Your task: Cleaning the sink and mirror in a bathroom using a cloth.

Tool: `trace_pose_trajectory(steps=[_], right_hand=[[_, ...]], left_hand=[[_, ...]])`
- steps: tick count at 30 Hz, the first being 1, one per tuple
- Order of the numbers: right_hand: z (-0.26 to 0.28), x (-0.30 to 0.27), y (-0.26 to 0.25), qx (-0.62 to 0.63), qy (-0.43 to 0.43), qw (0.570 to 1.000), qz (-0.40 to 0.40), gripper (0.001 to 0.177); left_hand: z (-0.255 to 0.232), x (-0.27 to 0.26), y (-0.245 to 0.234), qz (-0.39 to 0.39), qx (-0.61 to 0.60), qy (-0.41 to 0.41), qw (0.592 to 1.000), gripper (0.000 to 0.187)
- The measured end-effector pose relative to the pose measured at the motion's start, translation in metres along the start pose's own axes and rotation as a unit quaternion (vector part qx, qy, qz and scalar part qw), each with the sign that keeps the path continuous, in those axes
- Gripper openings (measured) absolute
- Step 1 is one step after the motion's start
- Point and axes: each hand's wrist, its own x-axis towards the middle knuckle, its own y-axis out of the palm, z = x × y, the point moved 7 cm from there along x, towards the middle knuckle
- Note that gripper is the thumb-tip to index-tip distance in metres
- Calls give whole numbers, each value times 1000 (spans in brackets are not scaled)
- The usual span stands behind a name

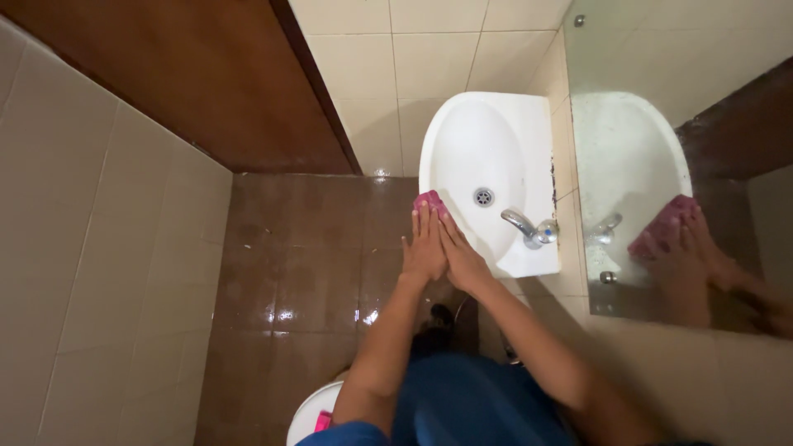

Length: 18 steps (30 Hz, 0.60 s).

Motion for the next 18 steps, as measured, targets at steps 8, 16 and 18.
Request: trace_pose_trajectory(steps=[8,16,18], right_hand=[[-17,-22,22,-36,-2,999,7,90],[-14,-24,23,-51,79,994,50,78],[-37,-15,40,-76,80,993,47,75]], left_hand=[[-7,-27,8,2,-33,-5,999,69],[1,-27,27,-12,15,20,1000,75],[-1,-23,23,-10,-24,26,999,68]])
